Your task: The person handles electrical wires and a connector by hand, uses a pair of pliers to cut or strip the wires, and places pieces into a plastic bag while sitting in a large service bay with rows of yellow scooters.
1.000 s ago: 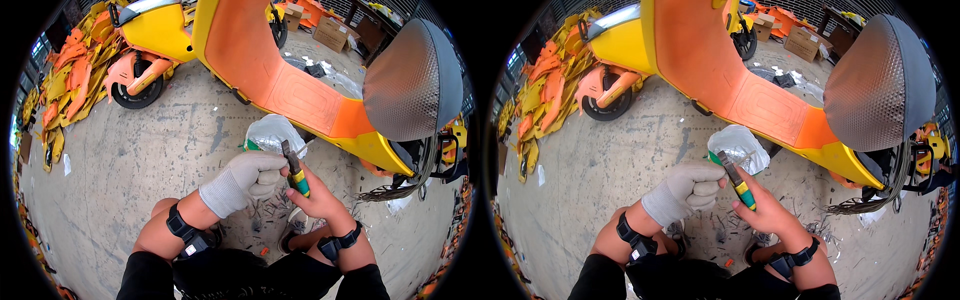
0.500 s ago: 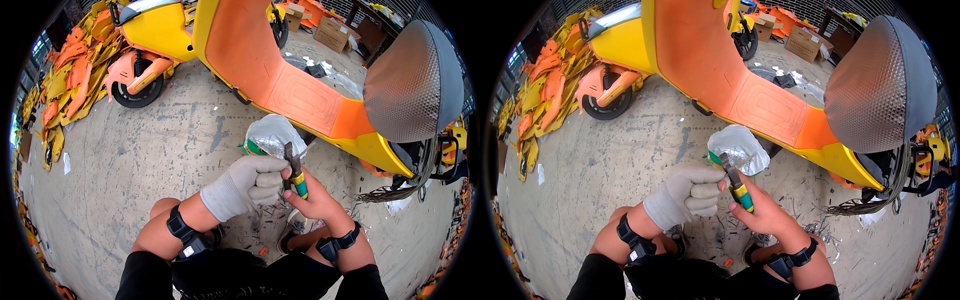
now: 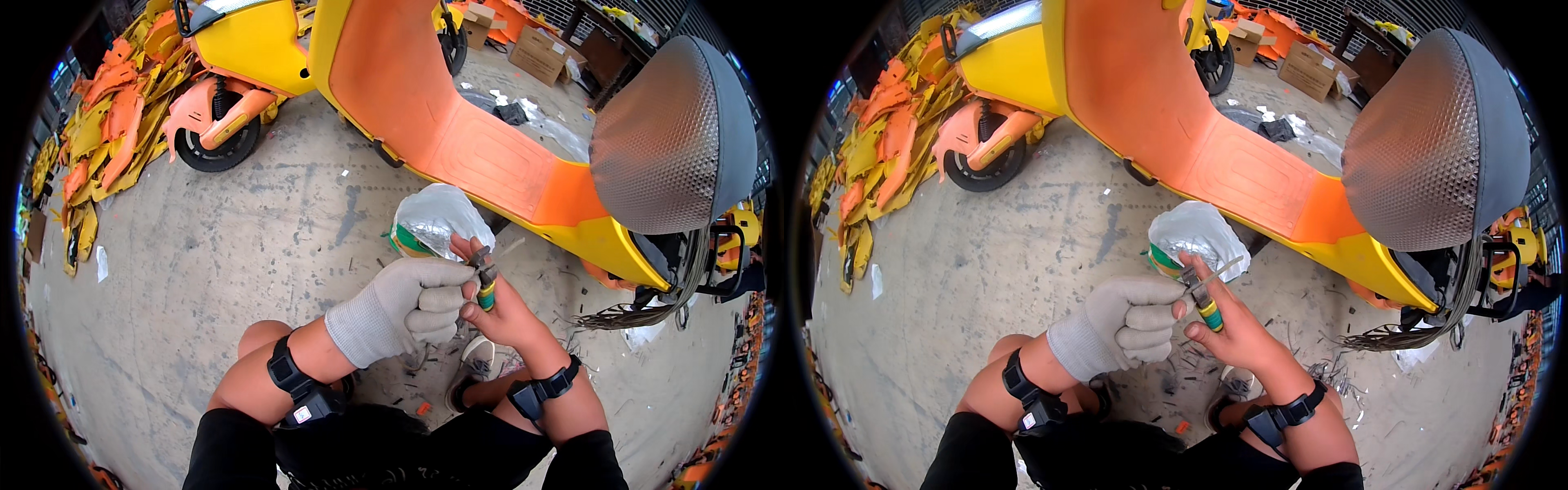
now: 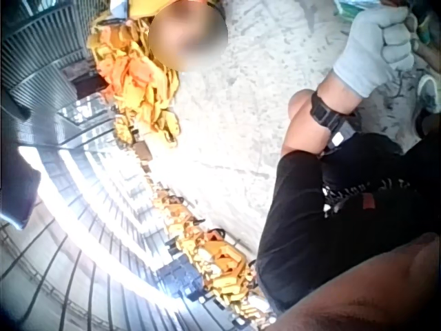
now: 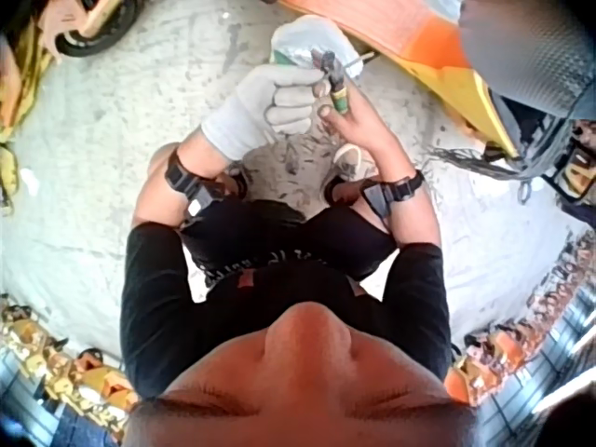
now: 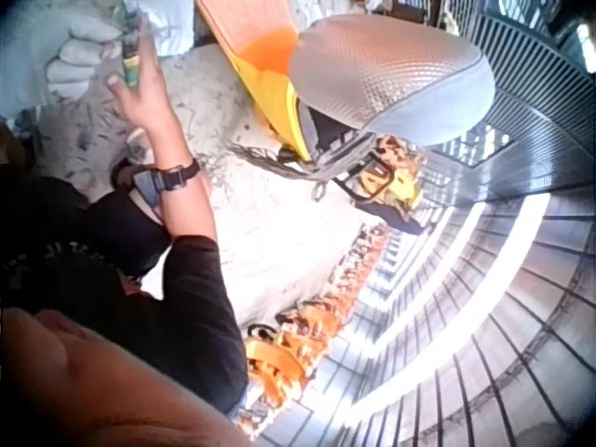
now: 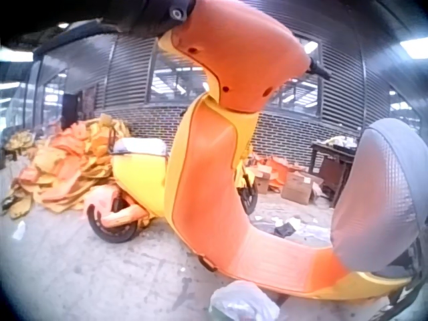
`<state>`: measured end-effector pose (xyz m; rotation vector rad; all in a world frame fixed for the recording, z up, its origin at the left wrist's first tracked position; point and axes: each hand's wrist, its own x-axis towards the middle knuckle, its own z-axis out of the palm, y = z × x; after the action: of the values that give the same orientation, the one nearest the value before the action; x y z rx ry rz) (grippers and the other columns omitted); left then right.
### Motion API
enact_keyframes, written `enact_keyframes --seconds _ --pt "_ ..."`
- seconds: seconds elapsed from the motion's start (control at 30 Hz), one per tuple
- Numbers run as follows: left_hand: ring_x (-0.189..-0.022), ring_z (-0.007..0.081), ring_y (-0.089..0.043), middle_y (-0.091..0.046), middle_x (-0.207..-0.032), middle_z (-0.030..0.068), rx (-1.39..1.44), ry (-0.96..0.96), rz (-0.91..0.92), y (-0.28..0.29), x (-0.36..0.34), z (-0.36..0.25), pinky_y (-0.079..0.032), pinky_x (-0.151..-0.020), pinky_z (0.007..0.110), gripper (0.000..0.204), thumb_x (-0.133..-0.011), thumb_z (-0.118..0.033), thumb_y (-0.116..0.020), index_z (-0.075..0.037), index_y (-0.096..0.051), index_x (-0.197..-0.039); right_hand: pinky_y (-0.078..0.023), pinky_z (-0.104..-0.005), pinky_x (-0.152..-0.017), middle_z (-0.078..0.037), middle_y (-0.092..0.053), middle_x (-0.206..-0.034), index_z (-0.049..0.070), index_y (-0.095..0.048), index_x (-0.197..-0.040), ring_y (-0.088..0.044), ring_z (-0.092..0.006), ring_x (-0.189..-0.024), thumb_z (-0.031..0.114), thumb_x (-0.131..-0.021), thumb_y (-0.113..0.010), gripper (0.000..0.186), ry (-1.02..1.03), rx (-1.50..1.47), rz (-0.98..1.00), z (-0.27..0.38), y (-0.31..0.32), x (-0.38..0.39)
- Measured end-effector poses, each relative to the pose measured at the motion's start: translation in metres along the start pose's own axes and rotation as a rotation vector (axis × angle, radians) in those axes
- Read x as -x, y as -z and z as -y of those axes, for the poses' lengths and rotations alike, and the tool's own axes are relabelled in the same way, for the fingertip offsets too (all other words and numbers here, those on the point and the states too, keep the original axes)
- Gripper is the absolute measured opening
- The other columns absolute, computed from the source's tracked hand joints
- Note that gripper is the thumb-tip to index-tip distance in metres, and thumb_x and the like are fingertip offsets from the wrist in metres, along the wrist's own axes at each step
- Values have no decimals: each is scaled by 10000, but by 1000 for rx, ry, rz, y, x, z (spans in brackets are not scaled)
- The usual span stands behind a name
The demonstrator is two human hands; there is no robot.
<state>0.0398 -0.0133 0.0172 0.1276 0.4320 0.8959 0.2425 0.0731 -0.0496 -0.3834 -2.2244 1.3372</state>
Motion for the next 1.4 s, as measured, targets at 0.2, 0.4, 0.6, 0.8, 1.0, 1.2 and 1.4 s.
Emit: enact_keyframes --seconds 0.2,0.4,0.6,0.8,1.0,1.2,1.4 --pt "-369 65 -273 -319 -510 -88 -33 11 10 -3 -3 6 -219 -380 244 233 -1026 -207 -486 -52 -600 -896 -303 -410 -1159 -178 -468 -1504 87 -165 -1592 -436 -323 -1401 189 -960 -665 812 -52 -54 -33 2 -2 -4" --pt "-364 55 -226 -285 -520 -99 -27 -20 10 -3 -3 2 -217 -395 245 256 -1039 -187 -437 -41 -587 -893 -425 -378 -1038 -124 -603 -1307 18 -381 -1453 -570 -232 -1205 190 -953 -668 602 -180 30 -87 -1 -7 7" --pt "-467 91 -441 -465 -585 -24 -622 -198 -108 7 -1 -14 -338 -427 259 245 -1005 -210 -515 -3 -628 -939 -505 -353 -846 -78 -663 -1038 10 -496 -1237 -629 -199 -914 212 -959 -649 377 -234 -11 -105 18 -6 7" --pt "-595 251 -619 -599 -700 115 -1793 -951 -503 4 -8 -1 -497 -558 330 176 -936 -200 -612 -26 -634 -957 -512 -389 -748 -135 -659 -900 29 -541 -1195 -655 -281 -800 257 -972 -634 332 -427 175 -191 39 -14 1" --pt "-673 349 -650 -634 -770 154 -2146 -974 -529 6 -9 2 -519 -588 400 106 -896 -120 -608 -45 -642 -962 -519 -397 -761 -151 -672 -902 21 -551 -1200 -681 -309 -837 237 -972 -634 325 -514 196 -248 45 -23 5" --pt "-732 391 -642 -628 -787 188 -1951 -976 -410 5 -9 1 -512 -654 421 149 -920 -136 -581 -16 -652 -971 -511 -395 -893 -189 -664 -1139 21 -505 -1329 -658 -356 -1038 221 -973 -638 430 -435 140 -199 49 -20 5" --pt "-626 235 -602 -586 -713 116 -1386 -773 -436 0 -9 5 -456 -591 329 216 -964 -177 -566 14 -659 -1002 -466 -421 -995 -233 -572 -1316 27 -419 -1448 -584 -403 -1193 222 -972 -638 559 -361 186 -204 32 -20 11"
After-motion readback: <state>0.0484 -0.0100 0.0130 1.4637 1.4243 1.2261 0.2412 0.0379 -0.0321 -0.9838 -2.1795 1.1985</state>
